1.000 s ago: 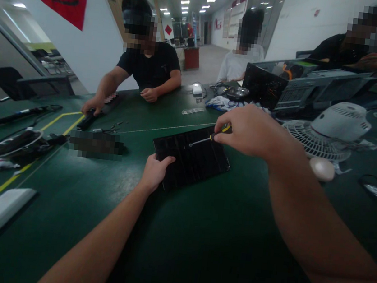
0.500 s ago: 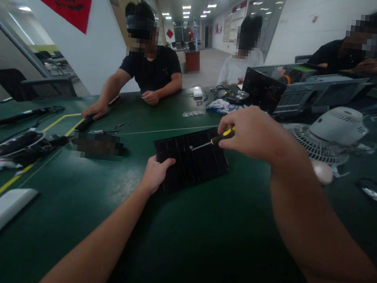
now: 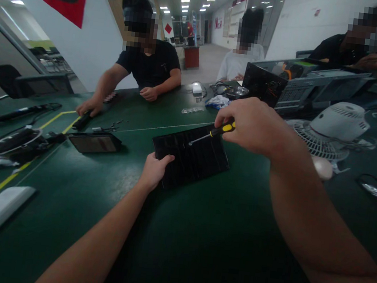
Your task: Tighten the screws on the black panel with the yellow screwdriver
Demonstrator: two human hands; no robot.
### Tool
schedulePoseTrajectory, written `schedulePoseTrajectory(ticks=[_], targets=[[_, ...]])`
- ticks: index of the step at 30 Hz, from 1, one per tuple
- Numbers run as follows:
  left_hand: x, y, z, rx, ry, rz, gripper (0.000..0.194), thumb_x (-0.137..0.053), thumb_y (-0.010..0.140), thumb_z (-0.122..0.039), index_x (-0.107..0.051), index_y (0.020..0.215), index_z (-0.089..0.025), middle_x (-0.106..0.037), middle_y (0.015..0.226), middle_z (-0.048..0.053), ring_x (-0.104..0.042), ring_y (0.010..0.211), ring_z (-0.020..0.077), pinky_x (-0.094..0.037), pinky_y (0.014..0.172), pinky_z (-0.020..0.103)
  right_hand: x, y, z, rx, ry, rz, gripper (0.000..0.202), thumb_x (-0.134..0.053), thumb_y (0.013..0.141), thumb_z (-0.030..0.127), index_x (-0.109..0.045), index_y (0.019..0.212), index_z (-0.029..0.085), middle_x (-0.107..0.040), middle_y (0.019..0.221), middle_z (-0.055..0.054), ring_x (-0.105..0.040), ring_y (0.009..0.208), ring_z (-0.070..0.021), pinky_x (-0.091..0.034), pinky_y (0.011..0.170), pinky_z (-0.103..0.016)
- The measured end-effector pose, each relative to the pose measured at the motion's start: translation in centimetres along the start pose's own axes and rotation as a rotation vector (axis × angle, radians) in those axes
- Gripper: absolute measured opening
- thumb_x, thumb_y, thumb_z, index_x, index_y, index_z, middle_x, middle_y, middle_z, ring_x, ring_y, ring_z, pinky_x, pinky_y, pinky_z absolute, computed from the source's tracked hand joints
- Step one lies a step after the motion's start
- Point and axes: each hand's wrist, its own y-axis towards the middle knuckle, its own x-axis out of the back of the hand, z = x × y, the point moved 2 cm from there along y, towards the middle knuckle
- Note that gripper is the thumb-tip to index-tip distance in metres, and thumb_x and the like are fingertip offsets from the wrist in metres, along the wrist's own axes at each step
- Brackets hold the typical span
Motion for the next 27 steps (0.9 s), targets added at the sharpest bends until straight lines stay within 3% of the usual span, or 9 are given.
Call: schedulePoseTrajectory(ticks=[10, 16, 22, 27], targets=[[-0.06, 0.13, 0.04, -0.005, 0.010, -0.004, 0.038, -0.089, 0.058, -0.036, -0.072, 0.084, -0.016, -0.075, 0.080, 0.007, -0.071, 0.071, 0.0241, -0.059, 0.067, 0.035, -0.39, 0.19, 0.28, -0.031, -0.010, 0.014, 0.030, -0.075, 0.083, 0.020, -0.088, 0.108, 0.030, -0.083, 0.114, -0.007, -0.074, 0.106, -0.0316, -0.052, 0.084, -0.041], [-0.10, 0.06, -0.01, 0.001, -0.009, 0.002, 0.039, -0.090, 0.057, -0.035, -0.073, 0.087, -0.016, -0.076, 0.083, 0.008, -0.073, 0.073, 0.0253, -0.061, 0.070, 0.038, -0.62, 0.18, 0.32, -0.054, -0.014, -0.010, 0.026, -0.076, 0.083, 0.025, -0.089, 0.104, 0.030, -0.084, 0.110, -0.007, -0.074, 0.104, -0.0314, -0.054, 0.083, -0.042], [0.14, 0.39, 0.26, -0.019, -0.003, 0.014, 0.039, -0.090, 0.058, -0.036, -0.072, 0.087, -0.016, -0.077, 0.084, 0.008, -0.074, 0.075, 0.0265, -0.061, 0.069, 0.037, -0.81, 0.26, 0.05, -0.171, -0.084, 0.159, 0.031, -0.068, 0.093, 0.042, -0.089, 0.105, 0.023, -0.084, 0.102, -0.015, -0.075, 0.096, -0.0334, -0.056, 0.080, -0.044], [0.26, 0.40, 0.45, -0.031, 0.006, 0.025, 0.039, -0.091, 0.060, -0.037, -0.073, 0.087, -0.016, -0.077, 0.083, 0.007, -0.074, 0.075, 0.0252, -0.059, 0.070, 0.035, -0.51, 0.17, -0.34, -0.115, -0.110, 0.293, 0.051, -0.044, 0.106, 0.044, -0.086, 0.109, 0.015, -0.083, 0.104, -0.018, -0.076, 0.093, -0.0297, -0.053, 0.078, -0.040]])
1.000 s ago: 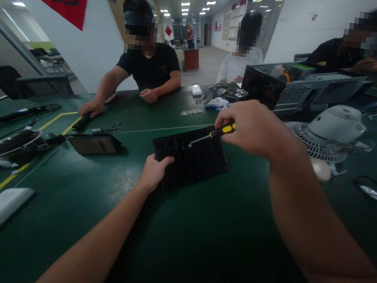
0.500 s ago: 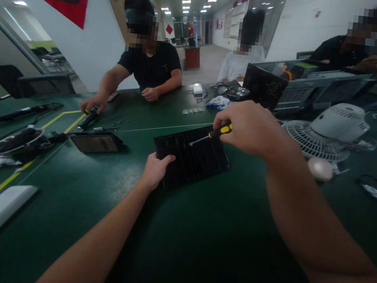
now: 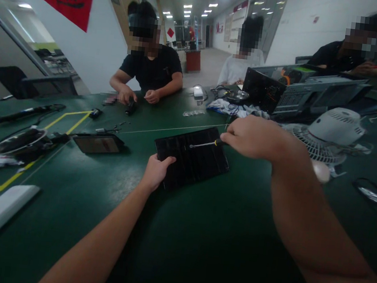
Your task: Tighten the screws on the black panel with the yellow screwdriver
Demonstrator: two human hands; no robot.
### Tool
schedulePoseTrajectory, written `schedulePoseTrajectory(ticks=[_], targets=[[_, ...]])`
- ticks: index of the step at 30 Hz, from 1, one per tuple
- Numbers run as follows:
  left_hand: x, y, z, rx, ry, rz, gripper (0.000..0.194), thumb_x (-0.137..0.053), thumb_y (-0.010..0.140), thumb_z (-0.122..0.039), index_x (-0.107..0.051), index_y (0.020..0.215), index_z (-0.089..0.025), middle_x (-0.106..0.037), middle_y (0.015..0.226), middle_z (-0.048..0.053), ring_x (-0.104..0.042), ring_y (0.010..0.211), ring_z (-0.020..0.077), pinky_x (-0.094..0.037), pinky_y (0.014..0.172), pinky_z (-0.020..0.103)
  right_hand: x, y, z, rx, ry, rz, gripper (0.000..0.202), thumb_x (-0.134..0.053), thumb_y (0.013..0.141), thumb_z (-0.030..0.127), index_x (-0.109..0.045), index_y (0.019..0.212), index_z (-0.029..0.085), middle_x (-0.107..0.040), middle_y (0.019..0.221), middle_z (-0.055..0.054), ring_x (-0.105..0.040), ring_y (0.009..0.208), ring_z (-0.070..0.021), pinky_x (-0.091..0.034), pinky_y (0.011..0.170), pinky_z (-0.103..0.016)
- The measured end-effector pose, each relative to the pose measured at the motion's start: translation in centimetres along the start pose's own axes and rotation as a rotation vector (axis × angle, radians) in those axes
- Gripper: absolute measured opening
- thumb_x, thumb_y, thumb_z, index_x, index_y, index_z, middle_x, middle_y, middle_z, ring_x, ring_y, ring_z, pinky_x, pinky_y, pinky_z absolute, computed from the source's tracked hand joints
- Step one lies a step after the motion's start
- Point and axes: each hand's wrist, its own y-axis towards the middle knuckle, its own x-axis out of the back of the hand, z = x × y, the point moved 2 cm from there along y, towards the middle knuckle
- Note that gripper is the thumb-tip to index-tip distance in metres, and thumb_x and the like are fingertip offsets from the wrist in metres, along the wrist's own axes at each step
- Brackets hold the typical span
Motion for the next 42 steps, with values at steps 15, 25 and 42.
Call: schedulePoseTrajectory(ticks=[15, 25, 42], targets=[[-0.3, -0.1, -0.3, 0.005, -0.009, -0.003, 0.038, -0.089, 0.057, -0.037, -0.073, 0.084, -0.016, -0.075, 0.082, 0.006, -0.072, 0.075, 0.0245, -0.059, 0.072, 0.036, 0.2, 0.1, -2.2, 0.036, 0.110, -0.231, 0.029, -0.074, 0.082, 0.035, -0.087, 0.106, 0.024, -0.082, 0.102, -0.009, -0.074, 0.095, -0.0295, -0.051, 0.082, -0.040], [-0.2, 0.0, 0.0, 0.003, -0.004, 0.007, 0.038, -0.089, 0.059, -0.038, -0.072, 0.085, -0.016, -0.075, 0.084, 0.007, -0.073, 0.076, 0.0256, -0.059, 0.071, 0.037, 0.4, -0.1, -0.5, 0.023, 0.110, -0.257, 0.031, -0.076, 0.081, 0.029, -0.089, 0.109, 0.029, -0.084, 0.107, -0.007, -0.075, 0.100, -0.0312, -0.052, 0.081, -0.041], [-0.3, -0.2, -0.5, 0.015, 0.016, 0.001, 0.037, -0.088, 0.059, -0.036, -0.071, 0.085, -0.016, -0.075, 0.080, 0.006, -0.072, 0.074, 0.0248, -0.058, 0.071, 0.036, 0.3, 0.0, 0.0, -0.008, 0.068, -0.210, 0.031, -0.075, 0.085, 0.028, -0.089, 0.113, 0.030, -0.084, 0.114, -0.008, -0.076, 0.106, -0.0337, -0.055, 0.087, -0.045]])
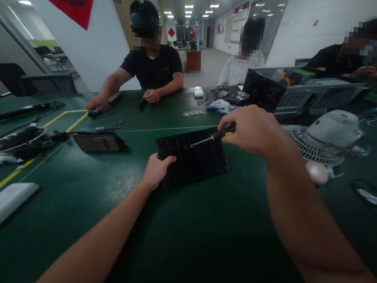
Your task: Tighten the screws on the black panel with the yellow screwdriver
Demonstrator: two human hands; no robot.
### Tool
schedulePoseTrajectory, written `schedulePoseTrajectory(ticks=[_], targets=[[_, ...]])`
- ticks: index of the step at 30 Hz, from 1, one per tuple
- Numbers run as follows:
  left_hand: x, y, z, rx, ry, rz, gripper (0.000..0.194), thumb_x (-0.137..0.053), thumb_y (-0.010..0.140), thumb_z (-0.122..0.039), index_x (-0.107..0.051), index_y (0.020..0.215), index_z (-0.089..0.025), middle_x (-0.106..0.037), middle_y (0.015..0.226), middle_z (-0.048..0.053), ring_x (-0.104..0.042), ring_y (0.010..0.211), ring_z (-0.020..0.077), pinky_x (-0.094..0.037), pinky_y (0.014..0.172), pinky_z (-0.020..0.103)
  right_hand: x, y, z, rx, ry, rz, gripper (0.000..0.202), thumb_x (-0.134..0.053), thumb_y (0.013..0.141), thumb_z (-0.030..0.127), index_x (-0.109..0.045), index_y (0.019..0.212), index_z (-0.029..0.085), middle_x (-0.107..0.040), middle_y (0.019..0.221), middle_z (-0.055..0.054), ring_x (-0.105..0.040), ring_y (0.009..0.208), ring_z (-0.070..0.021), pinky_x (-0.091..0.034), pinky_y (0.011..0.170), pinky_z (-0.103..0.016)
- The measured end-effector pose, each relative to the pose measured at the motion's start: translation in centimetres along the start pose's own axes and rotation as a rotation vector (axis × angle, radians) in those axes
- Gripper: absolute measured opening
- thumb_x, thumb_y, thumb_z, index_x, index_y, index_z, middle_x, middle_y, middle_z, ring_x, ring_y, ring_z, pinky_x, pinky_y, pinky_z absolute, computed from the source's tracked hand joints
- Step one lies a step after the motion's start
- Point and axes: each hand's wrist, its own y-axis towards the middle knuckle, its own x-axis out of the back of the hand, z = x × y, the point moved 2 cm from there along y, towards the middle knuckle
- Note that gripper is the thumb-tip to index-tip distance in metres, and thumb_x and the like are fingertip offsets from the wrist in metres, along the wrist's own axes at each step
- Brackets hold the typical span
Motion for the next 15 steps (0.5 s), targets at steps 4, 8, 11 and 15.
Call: schedulePoseTrajectory(ticks=[4, 8, 11, 15], targets=[[-0.05, 0.01, -0.05, 0.004, -0.011, 0.004, 0.035, -0.087, 0.060, -0.035, -0.071, 0.084, -0.016, -0.075, 0.081, 0.006, -0.072, 0.073, 0.0238, -0.058, 0.069, 0.035, -0.14, 0.00, 0.00, -0.010, -0.011, -0.005, 0.031, -0.075, 0.085, 0.031, -0.089, 0.112, 0.030, -0.084, 0.114, -0.009, -0.076, 0.104, -0.0328, -0.055, 0.085, -0.044], [0.00, 0.21, 0.12, 0.012, -0.022, -0.014, 0.037, -0.089, 0.058, -0.034, -0.072, 0.085, -0.017, -0.076, 0.083, 0.008, -0.074, 0.076, 0.0262, -0.061, 0.071, 0.037, -0.53, 0.21, -0.15, -0.017, 0.004, -0.035, 0.029, -0.076, 0.083, 0.035, -0.090, 0.109, 0.029, -0.084, 0.109, -0.009, -0.075, 0.101, -0.0329, -0.055, 0.083, -0.043], [0.07, 0.37, 0.32, 0.019, -0.022, 0.002, 0.038, -0.089, 0.059, -0.035, -0.072, 0.088, -0.017, -0.077, 0.085, 0.008, -0.075, 0.078, 0.0273, -0.062, 0.072, 0.038, -0.71, 0.33, -0.19, -0.015, -0.006, -0.010, 0.030, -0.075, 0.084, 0.037, -0.090, 0.108, 0.027, -0.085, 0.109, -0.011, -0.075, 0.103, -0.0343, -0.055, 0.083, -0.043], [0.18, 0.47, 0.46, 0.008, -0.017, 0.008, 0.038, -0.090, 0.060, -0.036, -0.072, 0.088, -0.017, -0.077, 0.086, 0.008, -0.075, 0.079, 0.0271, -0.062, 0.073, 0.037, -0.80, 0.38, -0.10, -0.029, -0.054, 0.064, 0.035, -0.072, 0.089, 0.047, -0.090, 0.109, 0.025, -0.084, 0.109, -0.014, -0.075, 0.104, -0.0357, -0.055, 0.083, -0.045]])
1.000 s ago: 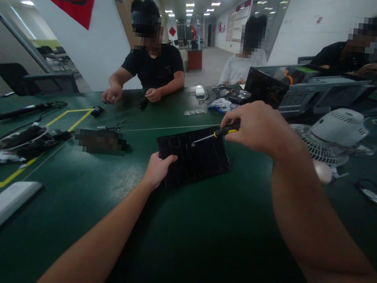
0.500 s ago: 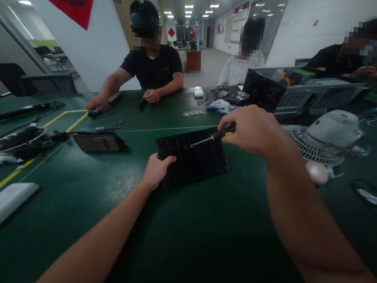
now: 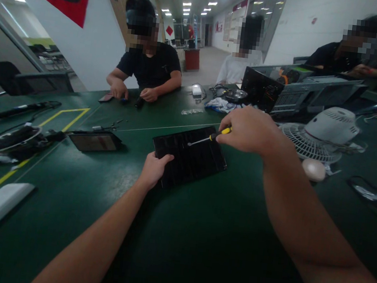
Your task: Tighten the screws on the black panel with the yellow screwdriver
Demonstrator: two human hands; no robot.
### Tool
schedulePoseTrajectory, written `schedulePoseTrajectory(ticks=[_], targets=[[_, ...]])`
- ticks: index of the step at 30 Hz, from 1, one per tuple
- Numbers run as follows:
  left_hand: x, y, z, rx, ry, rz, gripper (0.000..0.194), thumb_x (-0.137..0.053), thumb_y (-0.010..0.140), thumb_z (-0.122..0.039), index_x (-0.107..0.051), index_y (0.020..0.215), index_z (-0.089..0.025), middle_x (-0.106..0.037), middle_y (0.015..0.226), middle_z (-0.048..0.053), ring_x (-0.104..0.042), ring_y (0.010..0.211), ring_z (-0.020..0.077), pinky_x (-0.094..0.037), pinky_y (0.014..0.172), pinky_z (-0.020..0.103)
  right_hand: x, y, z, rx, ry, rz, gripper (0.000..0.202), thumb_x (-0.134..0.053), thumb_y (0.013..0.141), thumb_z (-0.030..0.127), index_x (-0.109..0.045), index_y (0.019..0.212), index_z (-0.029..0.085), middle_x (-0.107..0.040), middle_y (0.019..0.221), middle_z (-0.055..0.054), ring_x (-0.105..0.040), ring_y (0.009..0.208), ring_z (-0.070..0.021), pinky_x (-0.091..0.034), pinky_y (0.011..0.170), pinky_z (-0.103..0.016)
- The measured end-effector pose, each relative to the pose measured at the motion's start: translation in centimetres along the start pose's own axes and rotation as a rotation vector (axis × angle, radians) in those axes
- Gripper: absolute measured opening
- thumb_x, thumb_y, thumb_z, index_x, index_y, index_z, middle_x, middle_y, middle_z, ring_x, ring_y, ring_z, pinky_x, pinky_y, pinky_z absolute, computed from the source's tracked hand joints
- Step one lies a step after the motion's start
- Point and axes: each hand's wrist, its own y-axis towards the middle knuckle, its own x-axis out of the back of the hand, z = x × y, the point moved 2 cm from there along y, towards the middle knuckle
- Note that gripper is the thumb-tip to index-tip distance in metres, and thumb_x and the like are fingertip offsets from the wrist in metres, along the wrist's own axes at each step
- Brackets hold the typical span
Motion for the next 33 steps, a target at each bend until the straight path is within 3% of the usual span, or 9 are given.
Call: schedulePoseTrajectory(ticks=[7, 9, 12, 17, 23, 33], targets=[[0.0, -0.2, -0.2, -0.002, -0.010, -0.009, 0.036, -0.089, 0.060, -0.034, -0.072, 0.086, -0.018, -0.077, 0.086, 0.008, -0.075, 0.079, 0.0275, -0.063, 0.074, 0.039, 0.4, 0.1, -0.1, 0.012, -0.008, 0.196, 0.055, -0.048, 0.104, 0.052, -0.087, 0.112, 0.014, -0.082, 0.111, -0.022, -0.075, 0.104, -0.0363, -0.055, 0.089, -0.048], [0.0, -0.2, -0.2, -0.002, -0.012, -0.014, 0.036, -0.090, 0.059, -0.034, -0.071, 0.086, -0.018, -0.076, 0.085, 0.008, -0.076, 0.079, 0.0282, -0.064, 0.075, 0.040, 0.8, 0.0, -0.4, 0.028, 0.019, 0.191, 0.056, -0.047, 0.105, 0.053, -0.086, 0.110, 0.013, -0.083, 0.106, -0.020, -0.075, 0.100, -0.0337, -0.054, 0.087, -0.045], [0.0, -0.2, -0.2, 0.002, -0.017, -0.014, 0.039, -0.091, 0.058, -0.035, -0.071, 0.087, -0.018, -0.077, 0.086, 0.009, -0.076, 0.080, 0.0289, -0.064, 0.076, 0.041, 1.2, -0.2, -0.9, 0.024, 0.067, 0.138, 0.047, -0.061, 0.098, 0.056, -0.087, 0.108, 0.017, -0.083, 0.104, -0.015, -0.075, 0.097, -0.0313, -0.053, 0.083, -0.041], [-0.1, -0.3, -0.4, -0.001, -0.009, -0.028, 0.039, -0.090, 0.056, -0.035, -0.073, 0.085, -0.017, -0.077, 0.083, 0.007, -0.074, 0.076, 0.0267, -0.062, 0.073, 0.038, 1.6, -0.6, -1.2, 0.032, 0.089, 0.073, 0.033, -0.078, 0.084, 0.043, -0.086, 0.110, 0.025, -0.082, 0.109, -0.010, -0.074, 0.100, -0.0313, -0.051, 0.081, -0.040], [-0.1, -0.4, -0.5, -0.010, -0.023, -0.023, 0.039, -0.090, 0.056, -0.035, -0.073, 0.085, -0.016, -0.076, 0.082, 0.006, -0.073, 0.075, 0.0245, -0.060, 0.072, 0.036, 1.2, -0.4, -0.7, -0.046, 0.077, -0.017, 0.034, -0.075, 0.087, 0.046, -0.089, 0.110, 0.027, -0.083, 0.113, -0.011, -0.074, 0.103, -0.0338, -0.054, 0.082, -0.042], [-0.1, -0.5, -0.5, -0.006, -0.011, -0.021, 0.042, -0.091, 0.055, -0.038, -0.073, 0.086, -0.017, -0.076, 0.084, 0.007, -0.074, 0.077, 0.0263, -0.060, 0.074, 0.038, 0.5, 0.1, -0.7, -0.027, 0.034, 0.075, 0.046, -0.066, 0.093, 0.057, -0.090, 0.110, 0.023, -0.085, 0.110, -0.016, -0.076, 0.103, -0.0374, -0.057, 0.082, -0.046]])
